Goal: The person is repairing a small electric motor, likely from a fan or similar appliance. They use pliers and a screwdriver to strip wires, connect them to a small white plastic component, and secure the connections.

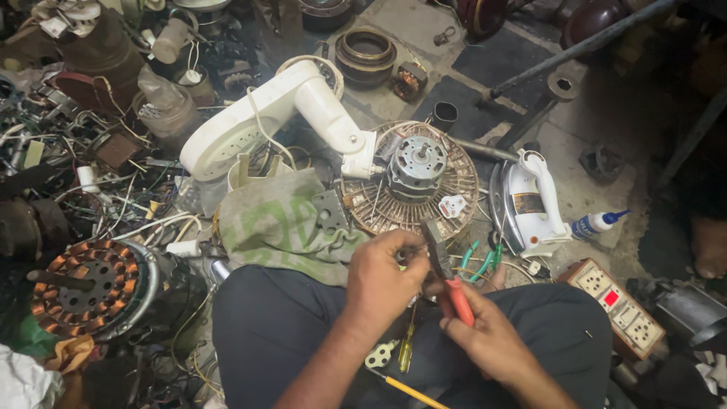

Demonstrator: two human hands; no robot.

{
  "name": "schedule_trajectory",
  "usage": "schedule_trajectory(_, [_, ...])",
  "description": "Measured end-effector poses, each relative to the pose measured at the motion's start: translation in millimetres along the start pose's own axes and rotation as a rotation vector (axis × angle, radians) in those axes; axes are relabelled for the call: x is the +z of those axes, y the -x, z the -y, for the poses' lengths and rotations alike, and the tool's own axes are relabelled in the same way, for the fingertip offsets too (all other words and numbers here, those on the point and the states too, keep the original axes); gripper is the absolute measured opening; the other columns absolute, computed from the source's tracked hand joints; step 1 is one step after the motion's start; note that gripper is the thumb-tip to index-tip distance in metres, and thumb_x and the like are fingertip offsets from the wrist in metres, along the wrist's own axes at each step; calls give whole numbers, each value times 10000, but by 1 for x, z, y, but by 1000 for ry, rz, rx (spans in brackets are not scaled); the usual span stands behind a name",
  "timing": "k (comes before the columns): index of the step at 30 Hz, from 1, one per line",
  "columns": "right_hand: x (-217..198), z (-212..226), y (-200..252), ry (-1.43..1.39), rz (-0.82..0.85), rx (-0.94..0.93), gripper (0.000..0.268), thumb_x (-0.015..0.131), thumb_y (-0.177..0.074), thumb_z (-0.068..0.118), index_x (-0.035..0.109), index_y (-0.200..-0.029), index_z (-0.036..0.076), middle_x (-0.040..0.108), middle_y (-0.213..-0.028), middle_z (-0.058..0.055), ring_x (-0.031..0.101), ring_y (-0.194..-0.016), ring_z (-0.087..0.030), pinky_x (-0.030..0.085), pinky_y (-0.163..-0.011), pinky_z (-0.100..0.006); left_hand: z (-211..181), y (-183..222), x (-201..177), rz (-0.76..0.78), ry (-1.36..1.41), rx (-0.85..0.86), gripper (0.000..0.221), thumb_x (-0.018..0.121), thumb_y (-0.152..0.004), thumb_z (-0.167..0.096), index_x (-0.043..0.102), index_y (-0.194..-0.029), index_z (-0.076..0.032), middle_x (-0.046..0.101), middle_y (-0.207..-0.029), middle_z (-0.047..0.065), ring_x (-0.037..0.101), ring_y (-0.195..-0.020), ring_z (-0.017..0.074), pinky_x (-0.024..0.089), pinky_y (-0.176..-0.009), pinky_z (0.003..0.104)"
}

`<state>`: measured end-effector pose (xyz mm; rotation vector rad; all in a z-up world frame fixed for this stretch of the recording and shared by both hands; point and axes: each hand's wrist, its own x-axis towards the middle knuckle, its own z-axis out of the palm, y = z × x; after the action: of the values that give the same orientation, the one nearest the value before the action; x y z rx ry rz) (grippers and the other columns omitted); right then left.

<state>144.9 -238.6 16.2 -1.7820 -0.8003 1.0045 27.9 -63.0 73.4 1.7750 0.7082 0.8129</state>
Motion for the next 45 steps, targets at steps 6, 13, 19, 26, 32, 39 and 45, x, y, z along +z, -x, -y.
schedule_trajectory(6, [-6,-29,2,-174,5,123,215,609,-904,-25,611,-1107,45,544,-849,-125,514,-670,-235,430,-591,-376,3,2,1,48,5,-2,142,729,-792,-112,761,-917,-55,780,-875,118,773,-807,250,587,-732,340])
schedule_trajectory(13, [-4,-20,7,-599,75,45,89,555,-784,2,546,-866,34,626,-927,-124,649,-756,-231,577,-662,-382,32,-1,9,206,384,-128,179,708,-902,-77,729,-1060,4,761,-928,66,693,-851,139,565,-761,285])
schedule_trajectory(19, [-19,-27,1,-383,-143,-6,257,564,-781,-13,625,-1029,10,663,-1028,-115,675,-878,-215,578,-799,-356,45,-1,9,260,489,-257,258,572,-979,-62,679,-1209,-16,777,-961,26,704,-861,87,556,-719,243])
schedule_trajectory(26, [-29,-19,-1,14,-69,-114,494,647,-796,-40,678,-1283,40,687,-1079,-85,639,-947,-145,500,-919,-296,38,0,15,190,471,-214,119,669,-955,-70,728,-996,24,749,-831,80,672,-731,78,542,-638,244])
schedule_trajectory(32, [-38,12,-2,100,71,-91,621,661,-760,-14,632,-1375,73,665,-1181,-35,596,-987,-137,491,-915,-299,14,0,3,98,204,-115,138,713,-850,-120,758,-932,-18,775,-773,47,681,-653,63,531,-585,254])
schedule_trajectory(39, [-38,-2,-5,217,61,-304,496,658,-745,-26,603,-1238,-11,616,-1132,-79,601,-1068,-176,456,-957,-294,-5,-1,-8,132,-61,-99,129,716,-812,-176,774,-890,-91,712,-653,113,684,-515,199,511,-532,343])
schedule_trajectory(45, [-26,-16,-2,-274,120,-22,224,589,-787,-48,594,-1006,1,592,-985,-124,593,-834,-212,514,-749,-341,22,-1,2,180,304,-36,115,684,-894,-66,738,-976,-6,751,-796,57,648,-703,67,519,-596,253])
